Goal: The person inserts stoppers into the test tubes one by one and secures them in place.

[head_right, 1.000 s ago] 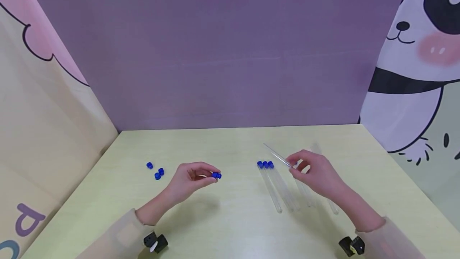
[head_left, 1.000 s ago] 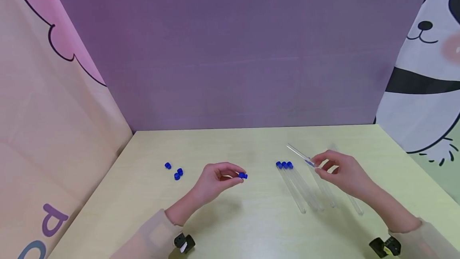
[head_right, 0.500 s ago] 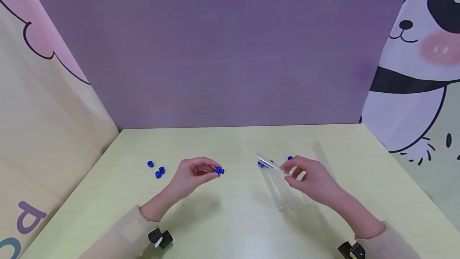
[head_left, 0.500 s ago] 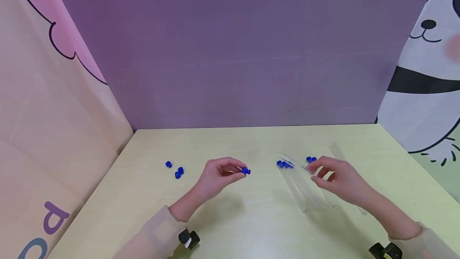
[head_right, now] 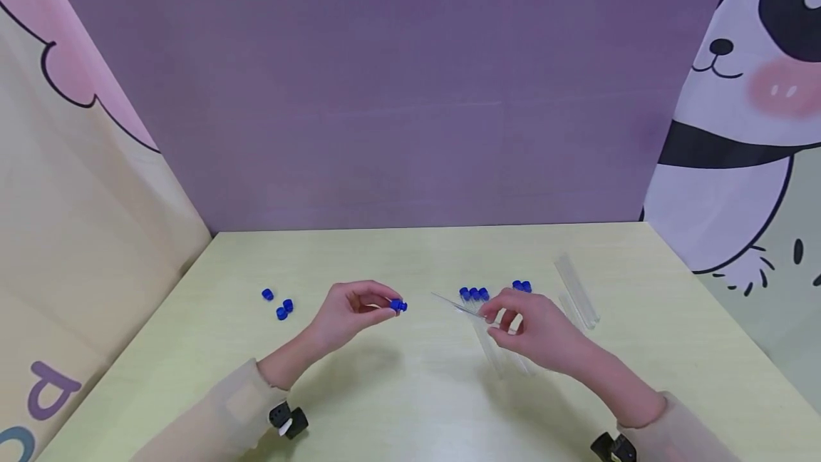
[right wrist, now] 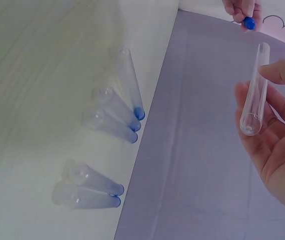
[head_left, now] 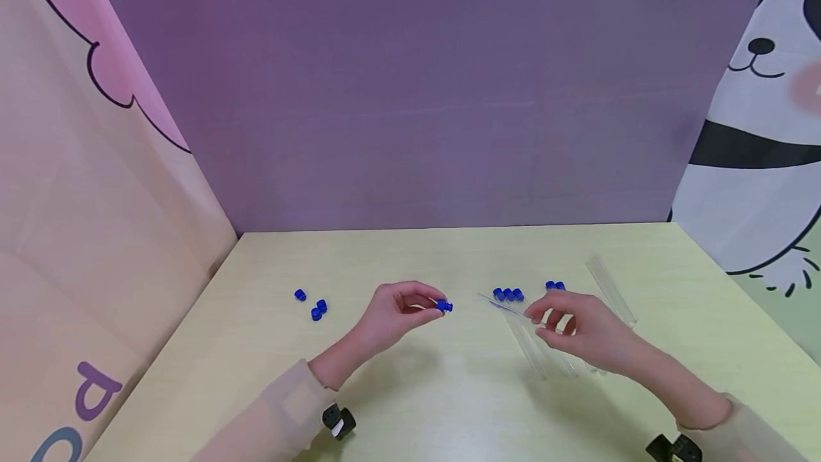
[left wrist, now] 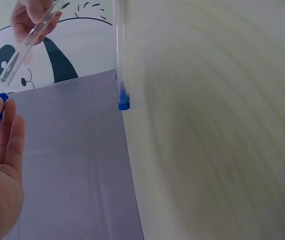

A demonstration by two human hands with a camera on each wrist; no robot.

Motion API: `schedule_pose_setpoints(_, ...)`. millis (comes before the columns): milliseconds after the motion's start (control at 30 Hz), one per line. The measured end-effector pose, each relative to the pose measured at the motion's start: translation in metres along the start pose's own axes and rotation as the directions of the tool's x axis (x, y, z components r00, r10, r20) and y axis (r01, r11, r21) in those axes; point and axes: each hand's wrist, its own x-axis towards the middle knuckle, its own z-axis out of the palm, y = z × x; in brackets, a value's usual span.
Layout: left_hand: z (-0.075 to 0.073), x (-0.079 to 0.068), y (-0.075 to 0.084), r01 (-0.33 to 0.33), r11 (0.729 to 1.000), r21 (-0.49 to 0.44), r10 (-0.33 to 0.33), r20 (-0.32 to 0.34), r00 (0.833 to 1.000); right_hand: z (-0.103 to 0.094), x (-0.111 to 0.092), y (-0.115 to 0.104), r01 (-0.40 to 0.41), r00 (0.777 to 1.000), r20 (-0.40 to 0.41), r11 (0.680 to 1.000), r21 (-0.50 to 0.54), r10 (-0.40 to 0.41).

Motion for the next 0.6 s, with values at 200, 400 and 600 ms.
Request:
schedule_pose_setpoints(200, 0.0023, -0.0003, -0.0007, -0.007, 1.0, -0.023, 0.007, 0.011, 1.0, 0.0064, 0.0025, -0.0005, 0.005, 0.998, 0.055, 1.0, 0.026, -0.006)
schedule_pose_setpoints(400, 0.0045, 0.0003, 0.0013, -0.017, 0.999, -0.028, 0.017, 0.016, 1.0, 0.0085, 0.0047, -0.0028, -0.032, 0.994, 0.103, 0.999, 0.024, 0.03)
schedule_pose_setpoints(600, 0.0065, 0.0009, 0.0014, -0.031, 0.999, -0.022, 0.032, 0.014, 0.999, 0.0094, 0.0067, -0.0064, -0.043, 0.992, 0.116, 0.999, 0.015, 0.041)
